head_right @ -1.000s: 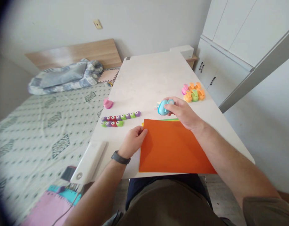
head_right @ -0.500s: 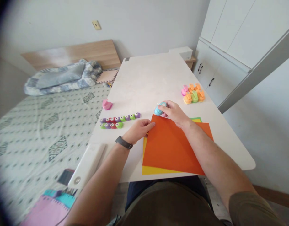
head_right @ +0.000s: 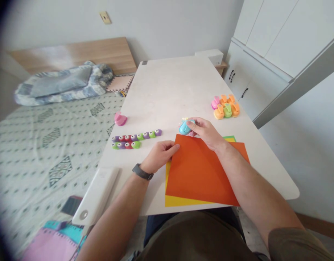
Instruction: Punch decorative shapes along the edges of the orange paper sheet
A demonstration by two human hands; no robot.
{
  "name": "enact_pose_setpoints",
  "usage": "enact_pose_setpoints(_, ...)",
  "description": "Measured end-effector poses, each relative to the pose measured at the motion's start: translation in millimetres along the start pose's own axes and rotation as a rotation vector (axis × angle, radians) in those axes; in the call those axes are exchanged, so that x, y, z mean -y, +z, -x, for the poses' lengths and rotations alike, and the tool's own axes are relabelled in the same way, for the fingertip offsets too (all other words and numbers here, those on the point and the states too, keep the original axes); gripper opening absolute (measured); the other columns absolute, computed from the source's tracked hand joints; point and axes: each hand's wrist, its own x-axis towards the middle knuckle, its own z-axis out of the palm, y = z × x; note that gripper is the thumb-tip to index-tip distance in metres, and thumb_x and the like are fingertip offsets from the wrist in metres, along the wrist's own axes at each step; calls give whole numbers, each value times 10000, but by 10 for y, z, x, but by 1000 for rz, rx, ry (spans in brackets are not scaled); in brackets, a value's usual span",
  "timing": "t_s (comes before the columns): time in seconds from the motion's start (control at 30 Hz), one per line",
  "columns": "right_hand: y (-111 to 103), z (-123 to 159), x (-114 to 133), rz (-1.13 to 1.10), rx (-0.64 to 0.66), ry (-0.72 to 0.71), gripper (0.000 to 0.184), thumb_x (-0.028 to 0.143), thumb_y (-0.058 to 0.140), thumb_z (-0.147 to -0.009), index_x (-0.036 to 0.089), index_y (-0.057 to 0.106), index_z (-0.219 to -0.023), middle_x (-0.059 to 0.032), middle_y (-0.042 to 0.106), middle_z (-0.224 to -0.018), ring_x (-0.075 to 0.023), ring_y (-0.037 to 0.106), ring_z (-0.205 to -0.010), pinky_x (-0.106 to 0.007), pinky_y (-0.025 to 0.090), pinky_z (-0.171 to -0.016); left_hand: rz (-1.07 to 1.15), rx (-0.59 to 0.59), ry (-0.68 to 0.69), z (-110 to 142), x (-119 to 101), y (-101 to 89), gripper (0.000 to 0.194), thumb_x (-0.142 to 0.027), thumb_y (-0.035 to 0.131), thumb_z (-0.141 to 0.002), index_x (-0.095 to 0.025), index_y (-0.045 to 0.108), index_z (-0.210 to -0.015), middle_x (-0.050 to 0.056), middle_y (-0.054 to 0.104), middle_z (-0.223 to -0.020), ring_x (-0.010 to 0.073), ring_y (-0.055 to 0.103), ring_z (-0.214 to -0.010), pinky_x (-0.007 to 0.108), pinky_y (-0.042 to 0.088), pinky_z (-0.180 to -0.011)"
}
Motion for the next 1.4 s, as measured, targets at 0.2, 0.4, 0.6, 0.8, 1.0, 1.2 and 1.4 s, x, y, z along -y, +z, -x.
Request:
enact_pose_setpoints(0.2,-6,34,19,32,0,-10,408,567,802,-832,272,733,-1105,-32,744,-916,-208,656,-820,-342,518,-723,-64,-26,37,-3,36,9,449,-571,577,-936,-151,688,-824,-5,581,-693,106,462,-599,232,322,-537)
enact_pose_setpoints(0.4,34,60,23,45,101,-29,392,571,813,-819,263,742,-1051,-46,757,-1050,-231,664,-922,-391,529,-866,-135,-62,74,5,21,23,442,-559,570,-943,-158,665,-782,-11,558,-684,112,454,-620,238,308,-545)
enact_pose_setpoints(0.6,76,86,17,47,159,-47,360,509,797,-860,251,738,-1104,-50,760,-1022,-230,671,-929,-400,513,-920,-173,-84,107,25,-26,39,422,-522,562,-948,-167,590,-722,-25,475,-652,108,402,-616,248,280,-554)
enact_pose_setpoints(0.8,106,106,7,26,155,-35,340,470,818,-849,249,737,-1094,-44,759,-975,-227,676,-895,-393,513,-903,-204,-98,131,20,-23,44,418,-508,552,-948,-173,549,-699,-29,434,-645,110,367,-618,262,262,-564)
enact_pose_setpoints(1.0,116,91,-38,25,108,-19,354,487,854,-804,246,750,-1042,-43,757,-955,-228,677,-878,-389,520,-881,-214,-105,146,25,-14,54,418,-504,538,-958,-177,520,-699,-34,404,-650,109,346,-623,270,262,-574)
enact_pose_setpoints(1.2,106,74,-73,0,100,-14,348,457,862,-806,231,754,-1048,-40,759,-950,-213,675,-851,-379,518,-864,-249,-103,142,21,-7,51,420,-496,520,-973,-177,516,-699,-38,393,-646,109,342,-624,271,259,-580)
enact_pose_setpoints(1.4,101,75,-71,-1,104,-20,324,434,855,-821,235,758,-1059,-38,755,-949,-211,669,-849,-378,512,-859,-253,-99,126,34,-20,45,372,-475,540,-954,-170,586,-746,-33,460,-662,112,367,-624,270,281,-588)
